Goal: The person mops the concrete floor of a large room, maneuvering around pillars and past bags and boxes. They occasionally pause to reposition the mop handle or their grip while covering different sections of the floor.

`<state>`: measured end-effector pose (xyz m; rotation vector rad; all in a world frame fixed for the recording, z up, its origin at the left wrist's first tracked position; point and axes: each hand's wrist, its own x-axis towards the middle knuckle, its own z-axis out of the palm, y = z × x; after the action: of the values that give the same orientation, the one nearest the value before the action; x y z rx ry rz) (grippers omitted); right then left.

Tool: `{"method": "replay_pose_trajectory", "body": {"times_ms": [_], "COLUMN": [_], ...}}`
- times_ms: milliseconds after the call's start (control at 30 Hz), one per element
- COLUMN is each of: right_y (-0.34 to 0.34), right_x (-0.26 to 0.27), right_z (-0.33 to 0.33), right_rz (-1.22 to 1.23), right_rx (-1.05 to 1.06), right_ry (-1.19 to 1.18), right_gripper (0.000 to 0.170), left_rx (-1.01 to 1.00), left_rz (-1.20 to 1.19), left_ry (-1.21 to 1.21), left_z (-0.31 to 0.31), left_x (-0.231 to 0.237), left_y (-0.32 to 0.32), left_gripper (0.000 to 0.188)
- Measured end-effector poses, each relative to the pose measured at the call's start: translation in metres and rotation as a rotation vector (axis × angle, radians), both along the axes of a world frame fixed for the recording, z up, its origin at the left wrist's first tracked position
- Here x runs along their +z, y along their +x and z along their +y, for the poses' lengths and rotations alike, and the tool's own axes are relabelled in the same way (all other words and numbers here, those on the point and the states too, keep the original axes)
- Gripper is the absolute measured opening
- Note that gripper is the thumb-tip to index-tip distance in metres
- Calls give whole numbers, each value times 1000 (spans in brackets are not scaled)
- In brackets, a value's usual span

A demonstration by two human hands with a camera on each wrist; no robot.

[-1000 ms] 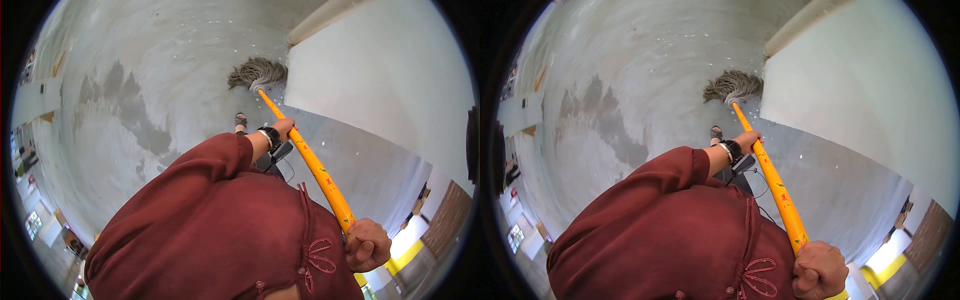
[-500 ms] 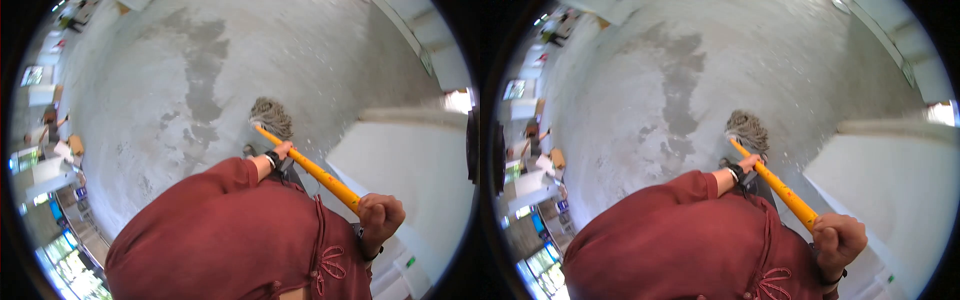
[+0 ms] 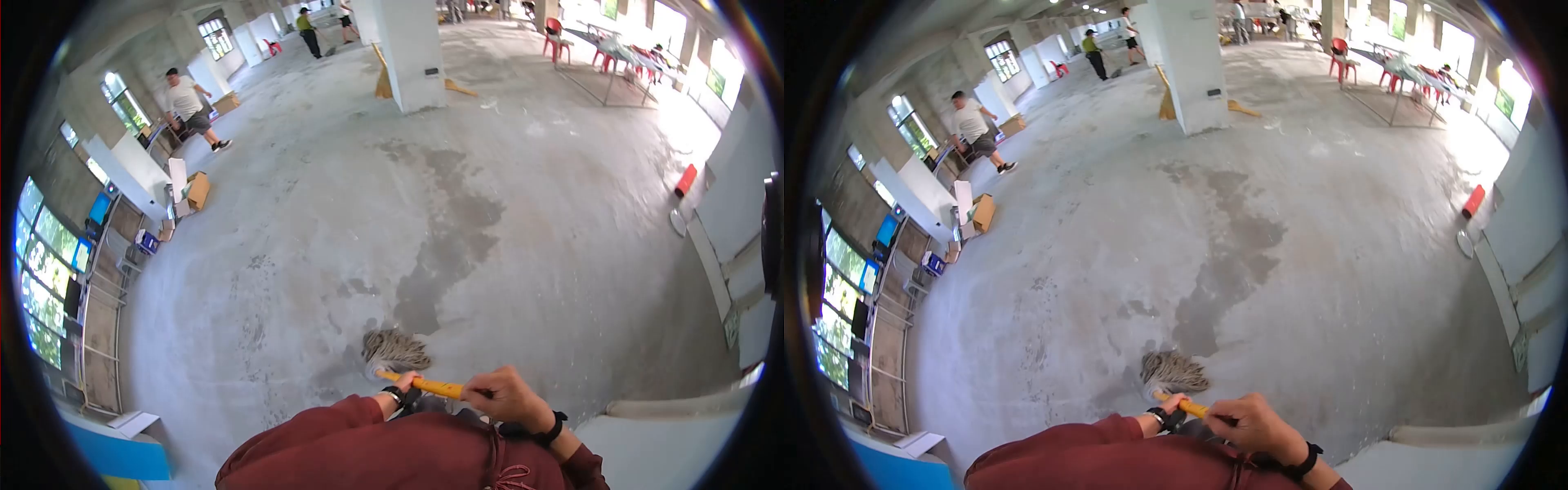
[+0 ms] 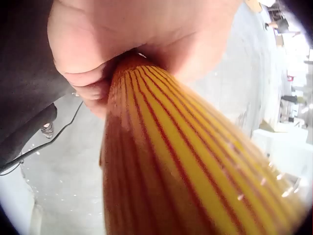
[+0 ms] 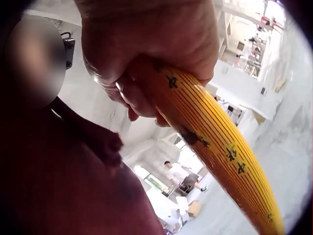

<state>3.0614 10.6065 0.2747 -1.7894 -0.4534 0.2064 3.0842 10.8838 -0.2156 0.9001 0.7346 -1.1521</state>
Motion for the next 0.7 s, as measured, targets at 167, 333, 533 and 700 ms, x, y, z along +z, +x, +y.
{"method": "replay_pose_trajectory", "body": {"times_ms": [167, 333, 533, 700], "right_y": [32, 42, 61, 63], "right_x": [-10, -17, -27, -48], "right_z": [25, 38, 11, -14], "right_rz": [107, 230, 211, 133], "right_rx": [264, 447, 413, 387], "right_ry": [-45, -97, -110, -60], "right_gripper": [9, 16, 19, 19], "left_rx": [281, 277, -88, -233], "left_rz": [53, 43, -80, -219], "left_ry": [38, 57, 37, -51], "left_z": [20, 27, 5, -19], "left_x": [40, 33, 89, 76], "left_y": [-13, -17, 5, 19], "left_gripper": [18, 20, 34, 36]}}
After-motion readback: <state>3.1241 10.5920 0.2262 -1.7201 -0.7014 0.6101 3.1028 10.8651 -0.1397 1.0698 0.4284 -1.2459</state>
